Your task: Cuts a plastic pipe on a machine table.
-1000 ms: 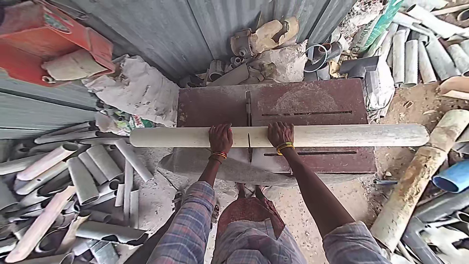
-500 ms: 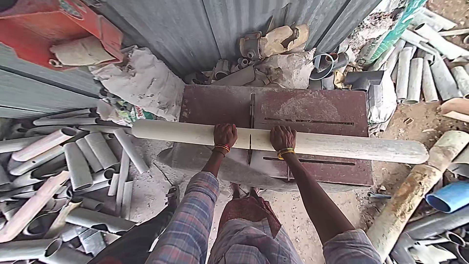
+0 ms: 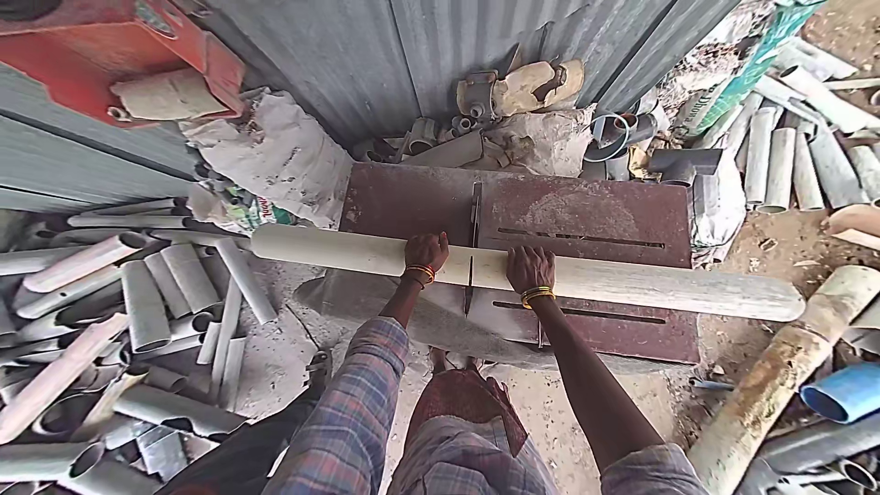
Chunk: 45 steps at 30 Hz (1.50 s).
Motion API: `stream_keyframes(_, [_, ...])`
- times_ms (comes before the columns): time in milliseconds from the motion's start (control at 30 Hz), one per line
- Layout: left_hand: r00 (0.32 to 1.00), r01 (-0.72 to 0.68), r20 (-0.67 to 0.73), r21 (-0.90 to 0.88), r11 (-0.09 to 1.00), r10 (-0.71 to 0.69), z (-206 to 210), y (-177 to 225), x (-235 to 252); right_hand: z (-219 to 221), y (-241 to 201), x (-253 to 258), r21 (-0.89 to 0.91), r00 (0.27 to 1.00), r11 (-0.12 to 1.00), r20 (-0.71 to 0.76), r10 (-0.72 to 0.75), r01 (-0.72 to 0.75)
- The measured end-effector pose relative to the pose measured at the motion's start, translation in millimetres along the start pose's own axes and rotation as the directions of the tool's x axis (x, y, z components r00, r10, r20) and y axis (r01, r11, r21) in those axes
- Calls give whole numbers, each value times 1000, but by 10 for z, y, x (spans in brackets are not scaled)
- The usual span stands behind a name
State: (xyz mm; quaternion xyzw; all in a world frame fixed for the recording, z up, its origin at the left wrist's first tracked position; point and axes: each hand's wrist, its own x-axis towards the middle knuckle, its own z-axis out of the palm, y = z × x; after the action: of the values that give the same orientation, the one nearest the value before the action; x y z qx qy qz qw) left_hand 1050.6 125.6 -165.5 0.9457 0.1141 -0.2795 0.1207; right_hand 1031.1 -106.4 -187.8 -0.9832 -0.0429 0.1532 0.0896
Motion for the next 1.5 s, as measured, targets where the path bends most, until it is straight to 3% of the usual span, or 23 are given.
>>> stream_keyframes(67, [991, -102, -94, -33, 994, 99, 88, -97, -23, -44, -7, 29, -4, 999, 1000, 35, 13, -13])
stream_keyframes(100, [953, -193, -246, -45, 980, 176, 226, -195, -48, -62, -8, 41, -3, 998, 1000, 55, 19, -19])
stream_keyframes(167, [798, -322, -536, 5, 947, 274, 519, -403, -107, -69, -15, 53, 6, 997, 1000, 68, 25, -26])
stream_keyframes(233, [704, -335, -639, 88, 938, 311, 710, -541, -154, -62, -12, 55, 17, 998, 1000, 50, 24, -25])
stream_keyframes(300, [677, -321, -672, 98, 942, 301, 760, -566, -140, -59, -17, 55, 23, 998, 999, 48, 30, -31])
stream_keyframes(433, [702, -324, -651, 68, 943, 289, 674, -522, -72, -105, -40, 73, 27, 991, 996, 109, 80, -83])
stream_keyframes(1033, [828, -274, -494, 57, 960, 266, 459, -421, -11, -118, -56, 117, 59, 988, 990, 96, 125, -131])
stream_keyframes(1100, [841, -261, -476, 58, 963, 257, 443, -406, 0, -92, -44, 105, 69, 992, 990, 47, 117, -120])
stream_keyframes(1167, [844, -251, -477, 55, 966, 246, 438, -385, 0, 24, 0, 49, 99, 991, 994, -117, 61, -49])
stream_keyframes(1300, [840, -236, -490, 56, 970, 233, 428, -363, -17, 328, 114, -100, 32, 890, 989, -442, -115, 143])
stream_keyframes(1400, [886, -195, -418, 52, 979, 198, 369, -314, -19, 355, 158, -106, -16, 877, 986, -455, -152, 163])
stream_keyframes(1500, [950, -117, -284, 56, 992, 128, 251, -230, -17, 228, 135, -46, 7, 939, 994, -330, -100, 109])
